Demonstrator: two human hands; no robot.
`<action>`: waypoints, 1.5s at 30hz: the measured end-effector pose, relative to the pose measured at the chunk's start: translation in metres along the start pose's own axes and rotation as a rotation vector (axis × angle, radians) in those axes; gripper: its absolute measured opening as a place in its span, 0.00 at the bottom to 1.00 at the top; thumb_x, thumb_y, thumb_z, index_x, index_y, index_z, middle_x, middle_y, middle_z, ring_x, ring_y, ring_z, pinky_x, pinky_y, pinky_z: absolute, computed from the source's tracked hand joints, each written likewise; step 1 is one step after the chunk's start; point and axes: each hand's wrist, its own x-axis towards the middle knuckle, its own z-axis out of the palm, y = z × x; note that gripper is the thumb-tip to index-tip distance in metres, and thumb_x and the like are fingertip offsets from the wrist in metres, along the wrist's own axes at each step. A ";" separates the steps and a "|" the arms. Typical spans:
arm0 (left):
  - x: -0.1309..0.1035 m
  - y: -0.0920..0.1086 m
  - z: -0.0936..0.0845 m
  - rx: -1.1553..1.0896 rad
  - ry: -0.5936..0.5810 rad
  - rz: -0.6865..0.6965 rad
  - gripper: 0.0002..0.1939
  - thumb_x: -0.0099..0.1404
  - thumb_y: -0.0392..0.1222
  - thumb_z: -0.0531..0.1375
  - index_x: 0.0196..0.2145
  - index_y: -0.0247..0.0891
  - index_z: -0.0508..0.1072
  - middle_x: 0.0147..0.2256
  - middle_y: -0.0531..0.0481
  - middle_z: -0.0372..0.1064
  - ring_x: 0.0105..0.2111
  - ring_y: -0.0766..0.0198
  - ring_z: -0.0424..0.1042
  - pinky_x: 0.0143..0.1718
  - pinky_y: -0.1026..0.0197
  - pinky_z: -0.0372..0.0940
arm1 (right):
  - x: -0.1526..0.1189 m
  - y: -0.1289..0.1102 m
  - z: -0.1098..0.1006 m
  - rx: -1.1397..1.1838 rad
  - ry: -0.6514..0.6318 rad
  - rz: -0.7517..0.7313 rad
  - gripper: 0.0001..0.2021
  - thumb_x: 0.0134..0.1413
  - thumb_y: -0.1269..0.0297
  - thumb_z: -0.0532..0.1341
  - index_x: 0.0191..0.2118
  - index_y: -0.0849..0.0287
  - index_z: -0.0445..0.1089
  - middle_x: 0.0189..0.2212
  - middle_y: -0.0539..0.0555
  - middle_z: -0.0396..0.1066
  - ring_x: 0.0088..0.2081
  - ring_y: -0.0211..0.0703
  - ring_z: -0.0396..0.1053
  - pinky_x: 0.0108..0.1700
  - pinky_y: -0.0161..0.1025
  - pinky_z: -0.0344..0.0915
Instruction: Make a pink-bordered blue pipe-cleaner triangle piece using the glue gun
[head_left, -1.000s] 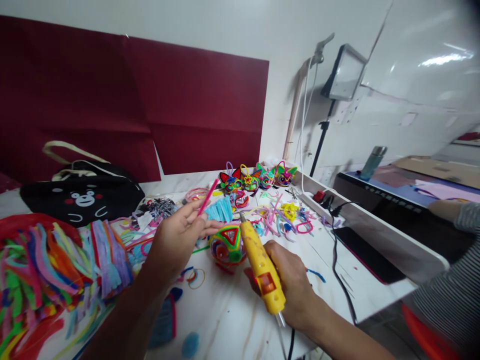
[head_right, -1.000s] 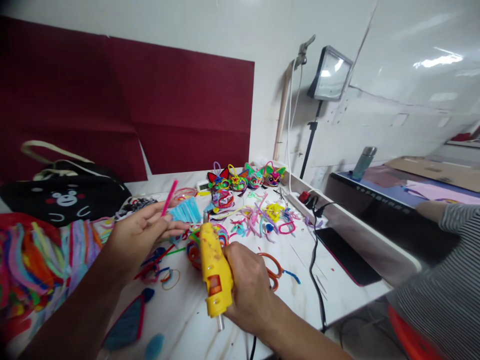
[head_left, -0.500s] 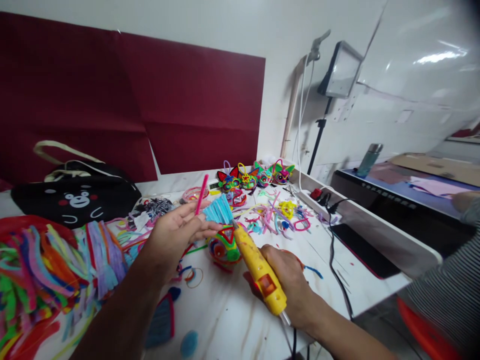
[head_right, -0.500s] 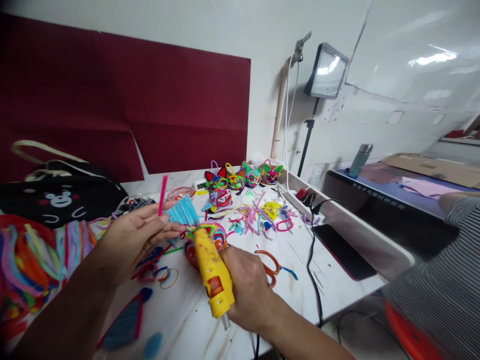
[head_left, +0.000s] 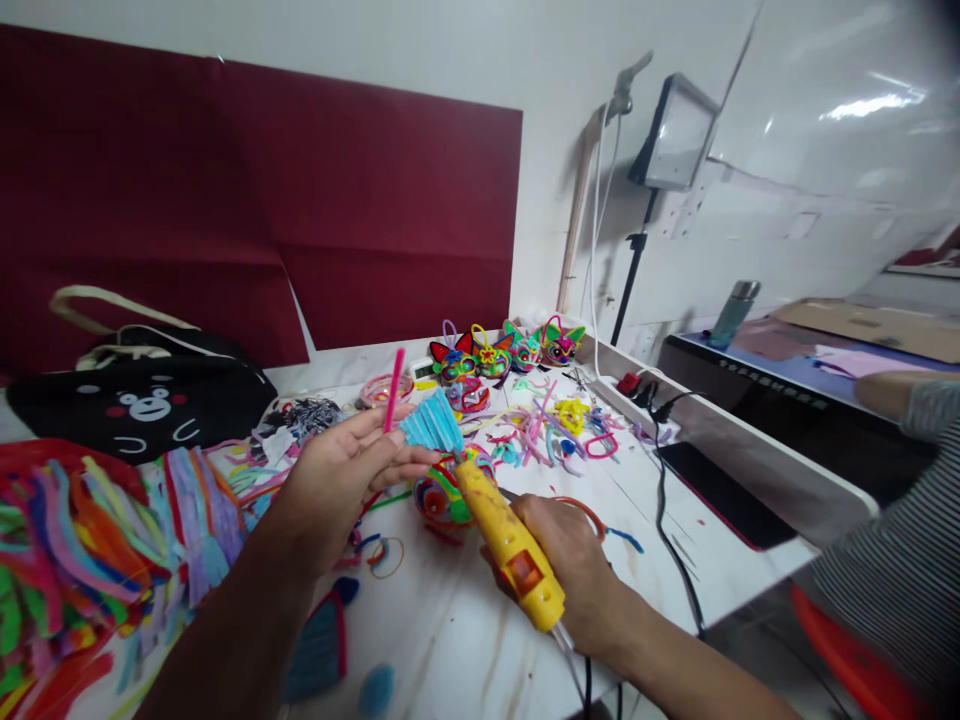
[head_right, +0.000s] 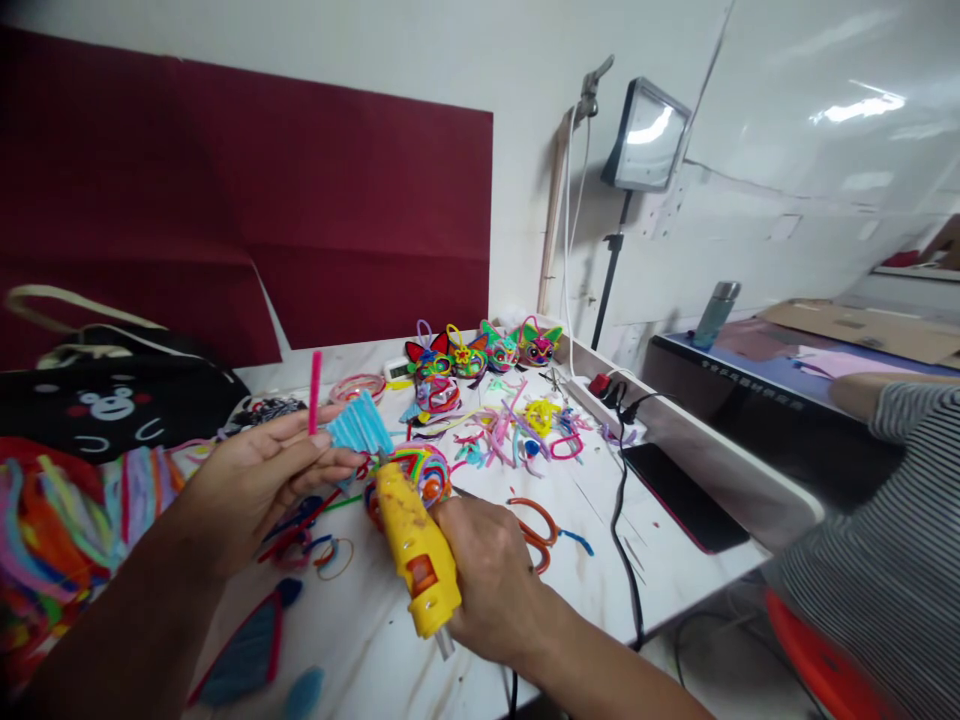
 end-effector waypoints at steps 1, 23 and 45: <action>0.000 0.000 0.000 0.004 0.001 0.000 0.20 0.56 0.33 0.61 0.48 0.29 0.67 0.25 0.47 0.77 0.28 0.63 0.79 0.29 0.71 0.72 | 0.000 0.000 0.000 -0.006 0.004 0.004 0.08 0.56 0.64 0.61 0.33 0.56 0.60 0.23 0.46 0.65 0.23 0.36 0.61 0.28 0.34 0.54; -0.002 0.003 -0.001 0.003 0.033 -0.015 0.09 0.58 0.32 0.59 0.39 0.33 0.68 0.24 0.48 0.76 0.27 0.63 0.79 0.31 0.69 0.73 | -0.010 -0.004 -0.010 -0.015 -0.050 -0.051 0.08 0.58 0.59 0.58 0.33 0.56 0.59 0.24 0.49 0.64 0.23 0.38 0.59 0.27 0.36 0.53; -0.001 -0.002 -0.002 0.058 0.042 0.025 0.08 0.57 0.35 0.60 0.36 0.35 0.67 0.25 0.48 0.76 0.26 0.64 0.78 0.32 0.68 0.73 | -0.016 0.005 -0.002 0.056 -0.801 0.019 0.22 0.43 0.55 0.71 0.45 0.57 0.70 0.43 0.56 0.70 0.43 0.49 0.68 0.44 0.41 0.65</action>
